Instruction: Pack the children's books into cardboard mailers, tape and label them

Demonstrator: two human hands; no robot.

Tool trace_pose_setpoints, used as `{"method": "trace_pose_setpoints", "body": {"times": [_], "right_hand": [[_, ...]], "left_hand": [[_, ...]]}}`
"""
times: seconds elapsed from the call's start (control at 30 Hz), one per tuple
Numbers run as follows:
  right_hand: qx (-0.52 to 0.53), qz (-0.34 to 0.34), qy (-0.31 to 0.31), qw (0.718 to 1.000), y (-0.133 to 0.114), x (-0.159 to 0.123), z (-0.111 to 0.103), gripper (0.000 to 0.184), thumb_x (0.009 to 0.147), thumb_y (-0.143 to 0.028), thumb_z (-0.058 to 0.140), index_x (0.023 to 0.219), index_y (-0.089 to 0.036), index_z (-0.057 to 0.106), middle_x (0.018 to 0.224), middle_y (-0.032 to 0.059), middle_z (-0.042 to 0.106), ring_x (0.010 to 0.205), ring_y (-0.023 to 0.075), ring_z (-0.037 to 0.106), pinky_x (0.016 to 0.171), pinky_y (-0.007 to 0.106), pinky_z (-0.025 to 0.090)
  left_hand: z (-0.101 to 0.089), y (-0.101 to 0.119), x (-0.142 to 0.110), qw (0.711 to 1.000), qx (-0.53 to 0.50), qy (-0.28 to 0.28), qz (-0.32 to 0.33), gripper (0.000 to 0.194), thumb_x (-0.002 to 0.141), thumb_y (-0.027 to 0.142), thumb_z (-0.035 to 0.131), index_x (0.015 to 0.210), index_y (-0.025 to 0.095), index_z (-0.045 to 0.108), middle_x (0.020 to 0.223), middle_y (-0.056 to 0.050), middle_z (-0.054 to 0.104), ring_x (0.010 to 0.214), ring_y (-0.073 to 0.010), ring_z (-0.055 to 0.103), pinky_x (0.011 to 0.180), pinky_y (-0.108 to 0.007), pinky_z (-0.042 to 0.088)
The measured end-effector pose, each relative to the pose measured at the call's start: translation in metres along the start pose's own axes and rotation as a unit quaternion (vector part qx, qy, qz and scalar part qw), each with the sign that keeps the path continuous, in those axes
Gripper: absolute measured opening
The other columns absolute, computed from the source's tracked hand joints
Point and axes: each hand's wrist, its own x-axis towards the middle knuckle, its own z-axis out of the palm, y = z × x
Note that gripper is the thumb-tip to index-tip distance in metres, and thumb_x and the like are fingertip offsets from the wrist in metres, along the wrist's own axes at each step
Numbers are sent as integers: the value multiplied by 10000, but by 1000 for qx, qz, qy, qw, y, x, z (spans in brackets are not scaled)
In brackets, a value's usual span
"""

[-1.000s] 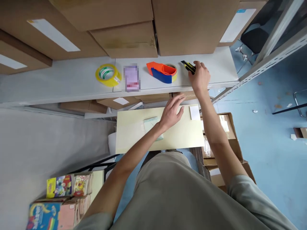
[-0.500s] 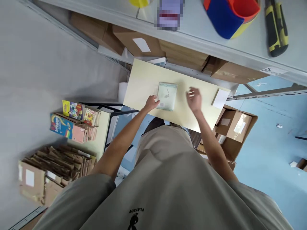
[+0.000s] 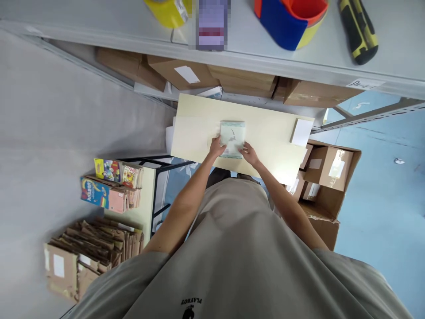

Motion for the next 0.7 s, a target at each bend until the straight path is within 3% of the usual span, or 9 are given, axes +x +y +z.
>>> {"method": "trace_pose_setpoints", "body": {"times": [0.13, 0.27, 0.4, 0.57, 0.7], "right_hand": [[112, 75, 57, 989, 10, -9, -3, 745, 984, -430, 837, 1657, -154, 674, 1649, 242, 726, 1404, 352, 773, 1168, 478, 664], [159, 94, 97, 978, 9, -5, 8, 690, 912, -422, 890, 1533, -157, 746, 1604, 233, 749, 1414, 365, 769, 1215, 492, 639], [204, 111, 125, 965, -1, 5, 21, 669, 879, -492, 911, 1452, -182, 760, 1436, 188, 831, 1301, 341, 812, 1141, 493, 672], [246, 133, 143, 949, -8, 13, 22, 603, 887, -436, 915, 1387, -143, 747, 1277, 178, 872, 1201, 322, 821, 1048, 432, 679], [249, 132, 145, 948, -12, 17, 20, 376, 896, -437, 920, 1100, -163, 765, 1033, 114, 849, 1041, 270, 792, 920, 358, 664]], "left_hand": [[9, 5, -4, 999, 15, -27, 13, 948, 899, 204, 808, 1791, 102, 502, 1654, -252, 573, 1514, -398, 635, 1331, -507, 508], [4, 10, -5, 999, 24, -39, 8, 992, 856, 201, 836, 1775, 61, 492, 1661, -269, 552, 1517, -403, 626, 1306, -457, 492], [-3, 12, -4, 999, 18, -44, 11, 993, 797, 233, 902, 1712, 67, 558, 1585, -249, 608, 1431, -380, 678, 1231, -419, 524], [-8, 10, 0, 998, -9, -61, 19, 941, 763, 275, 928, 1628, 57, 629, 1510, -237, 657, 1409, -379, 674, 1214, -419, 527], [-9, 1, 3, 996, -44, -73, 22, 915, 811, 286, 888, 1664, 109, 608, 1520, -215, 664, 1407, -361, 671, 1244, -445, 522]]}}
